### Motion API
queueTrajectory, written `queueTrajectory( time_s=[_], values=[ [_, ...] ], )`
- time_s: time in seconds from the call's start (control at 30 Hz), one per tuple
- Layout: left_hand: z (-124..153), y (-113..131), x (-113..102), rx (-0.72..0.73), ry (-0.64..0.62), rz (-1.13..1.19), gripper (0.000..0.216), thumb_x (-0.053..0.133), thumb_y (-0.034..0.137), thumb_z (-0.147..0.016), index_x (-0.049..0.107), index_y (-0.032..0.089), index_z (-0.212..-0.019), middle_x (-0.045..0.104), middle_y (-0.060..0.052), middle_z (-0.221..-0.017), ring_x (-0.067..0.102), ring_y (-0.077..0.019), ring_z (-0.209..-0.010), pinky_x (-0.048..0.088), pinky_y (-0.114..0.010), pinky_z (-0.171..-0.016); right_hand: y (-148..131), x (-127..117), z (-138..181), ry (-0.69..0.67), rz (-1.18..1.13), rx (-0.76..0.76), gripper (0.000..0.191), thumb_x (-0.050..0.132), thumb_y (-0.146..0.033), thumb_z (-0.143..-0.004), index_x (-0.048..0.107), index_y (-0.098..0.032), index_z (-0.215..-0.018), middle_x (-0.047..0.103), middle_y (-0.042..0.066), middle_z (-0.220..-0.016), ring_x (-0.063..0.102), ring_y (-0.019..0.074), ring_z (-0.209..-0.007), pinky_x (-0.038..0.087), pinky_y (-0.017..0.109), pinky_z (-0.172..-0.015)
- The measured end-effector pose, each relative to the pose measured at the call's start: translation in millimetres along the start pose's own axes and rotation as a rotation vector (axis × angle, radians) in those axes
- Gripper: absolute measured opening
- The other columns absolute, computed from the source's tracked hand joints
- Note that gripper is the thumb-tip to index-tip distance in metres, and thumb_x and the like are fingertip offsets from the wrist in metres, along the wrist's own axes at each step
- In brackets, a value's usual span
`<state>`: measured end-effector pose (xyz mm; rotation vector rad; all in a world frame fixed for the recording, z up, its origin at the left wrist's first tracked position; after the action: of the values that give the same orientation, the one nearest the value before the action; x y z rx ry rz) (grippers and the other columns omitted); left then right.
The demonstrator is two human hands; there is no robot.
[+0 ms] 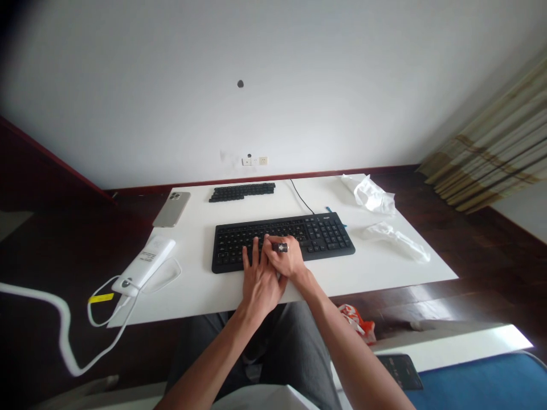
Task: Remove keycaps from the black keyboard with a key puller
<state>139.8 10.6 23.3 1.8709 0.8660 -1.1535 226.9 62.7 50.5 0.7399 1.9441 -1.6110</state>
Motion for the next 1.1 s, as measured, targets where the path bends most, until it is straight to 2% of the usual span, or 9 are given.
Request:
queueTrajectory(
  time_s=[0.17, 0.43, 0.7, 0.87, 1.0, 1.1],
  values=[
    [1, 0, 1, 0.01, -0.023, 0.008, 0.075, 0.06, 0.037, -0.097, 0.035, 0.02, -0.166, 0.029, -0.014, -0.173, 0.014, -0.0408, -0.162, 0.014, -0.068, -0.129, 5, 6, 7, 0.117, 0.026, 0.096, 0.048, 0.041, -0.044, -0.103, 0.04, -0.023, -0.06, 0.054, 0.003, -0.056, 0.039, 0.015, -0.051, 0.031, 0.03, -0.059],
    [0, 0, 2, 0.003, -0.034, 0.02, 0.079, 0.061, 0.034, -0.096, 0.03, 0.021, -0.168, 0.023, -0.014, -0.174, 0.014, -0.0422, -0.162, 0.015, -0.068, -0.129, 9, 4, 8, 0.148, -0.004, 0.093, 0.048, 0.038, -0.043, -0.104, 0.035, -0.024, -0.06, 0.05, 0.002, -0.054, 0.038, 0.0147, -0.05, 0.03, 0.031, -0.056],
    [1, -1, 1, -0.004, -0.029, 0.024, 0.078, 0.057, 0.032, -0.097, 0.027, 0.021, -0.168, 0.023, -0.011, -0.175, 0.013, -0.0398, -0.163, 0.014, -0.066, -0.13, 13, 4, 8, 0.184, 0.001, 0.095, 0.045, 0.041, -0.038, -0.103, 0.036, -0.024, -0.061, 0.05, 0.001, -0.055, 0.038, 0.0146, -0.051, 0.03, 0.032, -0.057],
    [1, -2, 1, -0.021, -0.019, 0.022, 0.085, 0.059, 0.035, -0.095, 0.021, 0.02, -0.17, 0.024, -0.011, -0.174, 0.015, -0.0399, -0.162, 0.014, -0.066, -0.13, 21, 1, 12, 0.276, -0.09, 0.129, 0.043, 0.038, -0.037, -0.103, 0.037, -0.024, -0.061, 0.051, 0.001, -0.057, 0.041, 0.0152, -0.054, 0.033, 0.031, -0.058],
    [0, -2, 0, -0.026, -0.014, 0.018, 0.085, 0.059, 0.036, -0.095, 0.023, 0.019, -0.169, 0.025, -0.012, -0.174, 0.016, -0.04, -0.162, 0.014, -0.066, -0.13, 23, 1, 13, 0.287, -0.104, 0.154, 0.044, 0.041, -0.04, -0.102, 0.038, -0.024, -0.061, 0.05, 0.001, -0.056, 0.041, 0.0153, -0.054, 0.033, 0.031, -0.057],
    [0, -2, -2, -0.033, -0.013, 0.018, 0.081, 0.057, 0.037, -0.097, 0.025, 0.018, -0.169, 0.026, -0.012, -0.174, 0.017, -0.0394, -0.162, 0.014, -0.064, -0.131, 24, -3, 15, 0.348, -0.134, 0.194, 0.044, 0.04, -0.04, -0.103, 0.036, -0.024, -0.062, 0.045, 0.0, -0.055, 0.038, 0.0151, -0.053, 0.031, 0.032, -0.056]
  ],
)
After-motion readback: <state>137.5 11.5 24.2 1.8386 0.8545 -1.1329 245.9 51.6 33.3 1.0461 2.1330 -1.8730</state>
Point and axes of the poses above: each hand's wrist, its own z-axis away from the middle knuckle, its own x-axis out of the palm, y = z × x, the point moved 7 cm from there along -z, towards the middle knuckle
